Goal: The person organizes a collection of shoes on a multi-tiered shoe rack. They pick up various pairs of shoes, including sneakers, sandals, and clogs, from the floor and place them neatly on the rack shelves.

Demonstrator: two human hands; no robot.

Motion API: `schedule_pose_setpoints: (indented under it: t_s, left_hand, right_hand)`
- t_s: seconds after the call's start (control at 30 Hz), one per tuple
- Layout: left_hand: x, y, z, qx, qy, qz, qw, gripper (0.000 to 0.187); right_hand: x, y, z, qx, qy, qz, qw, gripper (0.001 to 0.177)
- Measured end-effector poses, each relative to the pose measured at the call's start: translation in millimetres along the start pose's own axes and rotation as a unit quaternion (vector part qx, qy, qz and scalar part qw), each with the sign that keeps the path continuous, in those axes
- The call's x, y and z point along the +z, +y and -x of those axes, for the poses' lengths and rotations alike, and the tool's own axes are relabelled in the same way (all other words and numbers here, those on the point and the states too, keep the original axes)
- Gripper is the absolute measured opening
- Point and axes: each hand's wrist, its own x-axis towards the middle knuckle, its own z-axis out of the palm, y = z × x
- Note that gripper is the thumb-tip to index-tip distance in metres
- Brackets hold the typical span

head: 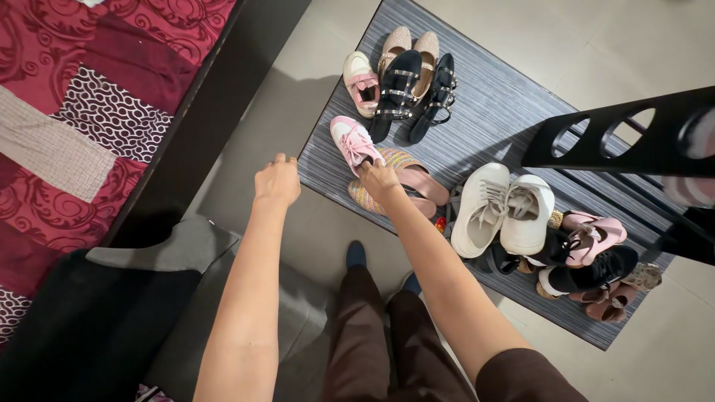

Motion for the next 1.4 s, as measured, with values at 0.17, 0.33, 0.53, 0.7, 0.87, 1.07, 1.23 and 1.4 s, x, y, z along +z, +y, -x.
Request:
schedule_pose_setpoints:
  t_s: [0.17, 0.33, 0.53, 0.7, 0.87, 1.07, 1.23, 1.4]
  left_hand:
    - [3, -5, -3, -0.006, -0.001, 0.007, 1.0, 0.027]
    - [-18, 2, 3, -0.004, -0.001, -0.002, 1.0, 0.026]
    - [-48, 24, 8, 0.034, 0.044, -0.035, 0.998, 0.029]
    - [-86, 61, 21, 0.081, 0.07, -0.048, 0.993, 0.029]
    - [-121, 112, 36, 0.143, 0.133, -0.073, 0.978, 0.029]
    - [-160, 189, 62, 0.21, 0.201, -0.07, 0.954, 0.017]
    - [-188, 262, 101, 0.276, 0.268, -0.089, 0.919, 0.018]
    - [-204, 340, 132, 0.319, 0.278, -0.128, 0.897, 0.019]
  right_hand:
    - [10, 5, -6, -0.015, 0.016, 0.016, 1.0, 0.034]
    - [6, 13, -6, -0.06, 0.11, 0.017, 0.992, 0.031]
    - [-37, 38, 18, -0.092, 0.14, 0.05, 0.985, 0.022]
    - [-109, 69, 70, -0.028, 0.199, -0.01, 0.979, 0.025]
    - [-164, 104, 137, 0.015, 0.264, -0.015, 0.964, 0.028]
    - [-206, 145, 235, 0.053, 0.333, 0.037, 0.941, 0.024]
    - [-243, 161, 327, 0.079, 0.367, 0.044, 0.926, 0.027]
    - [-255, 173, 417, 0.094, 0.374, 0.04, 0.922, 0.03]
